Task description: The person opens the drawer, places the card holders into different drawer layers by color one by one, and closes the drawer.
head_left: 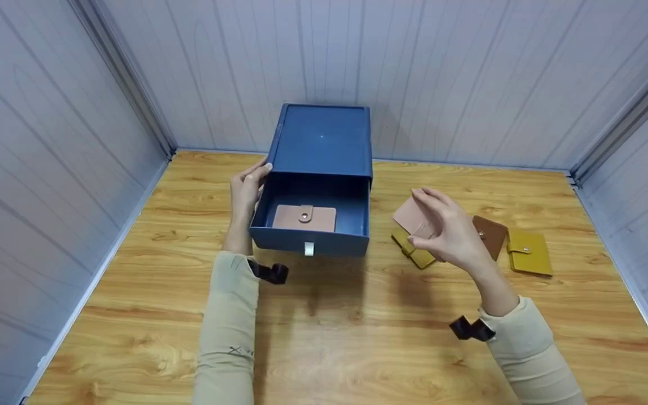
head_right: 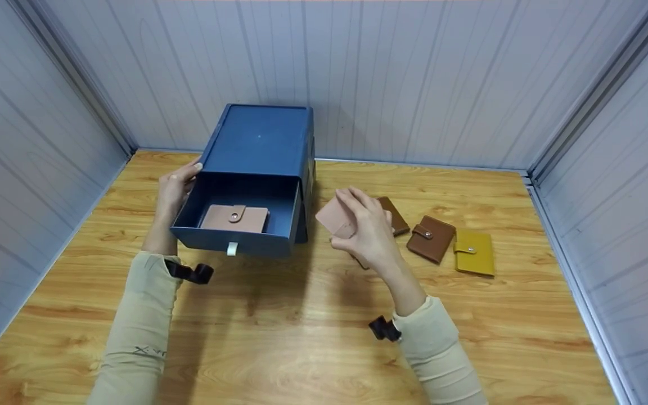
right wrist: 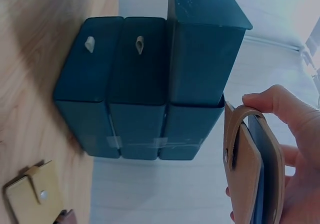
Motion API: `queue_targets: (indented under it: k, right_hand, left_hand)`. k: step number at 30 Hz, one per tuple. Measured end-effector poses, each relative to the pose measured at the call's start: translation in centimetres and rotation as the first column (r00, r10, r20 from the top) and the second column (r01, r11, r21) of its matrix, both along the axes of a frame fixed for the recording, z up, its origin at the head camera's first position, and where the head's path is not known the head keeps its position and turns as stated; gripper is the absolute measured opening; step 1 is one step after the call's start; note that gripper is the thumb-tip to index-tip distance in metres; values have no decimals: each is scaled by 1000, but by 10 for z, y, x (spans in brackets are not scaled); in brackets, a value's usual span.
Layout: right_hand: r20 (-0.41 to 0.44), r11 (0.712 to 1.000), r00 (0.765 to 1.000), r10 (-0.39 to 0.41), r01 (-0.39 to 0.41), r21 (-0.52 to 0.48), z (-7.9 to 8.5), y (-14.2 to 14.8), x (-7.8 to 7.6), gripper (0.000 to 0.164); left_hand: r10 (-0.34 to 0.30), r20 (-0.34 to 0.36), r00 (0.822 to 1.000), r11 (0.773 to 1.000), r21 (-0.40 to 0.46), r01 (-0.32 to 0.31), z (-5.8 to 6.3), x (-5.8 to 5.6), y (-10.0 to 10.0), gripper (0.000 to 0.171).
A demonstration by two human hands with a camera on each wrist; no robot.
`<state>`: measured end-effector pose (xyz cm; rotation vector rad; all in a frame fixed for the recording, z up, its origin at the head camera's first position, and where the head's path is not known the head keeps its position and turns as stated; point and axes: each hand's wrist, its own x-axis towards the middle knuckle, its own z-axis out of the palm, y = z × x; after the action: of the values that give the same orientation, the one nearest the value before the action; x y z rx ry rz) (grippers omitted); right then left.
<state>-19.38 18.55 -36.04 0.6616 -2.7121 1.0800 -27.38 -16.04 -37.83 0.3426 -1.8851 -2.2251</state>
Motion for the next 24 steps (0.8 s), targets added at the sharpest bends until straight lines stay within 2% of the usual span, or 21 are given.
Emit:
queue_targets:
  k: [16, 24]
  right_hand:
    - [-37, 995, 994, 99, -99, 11, 28, -30, -16, 73]
    - [-38, 990, 989, 140, -139, 25, 36, -47, -27, 73]
  left_hand:
    - [-2, 18, 1000, 1000, 2, 1, 2, 0, 2, 36]
    - [-7, 15, 1000, 1000, -3, 7, 1, 0, 2, 36]
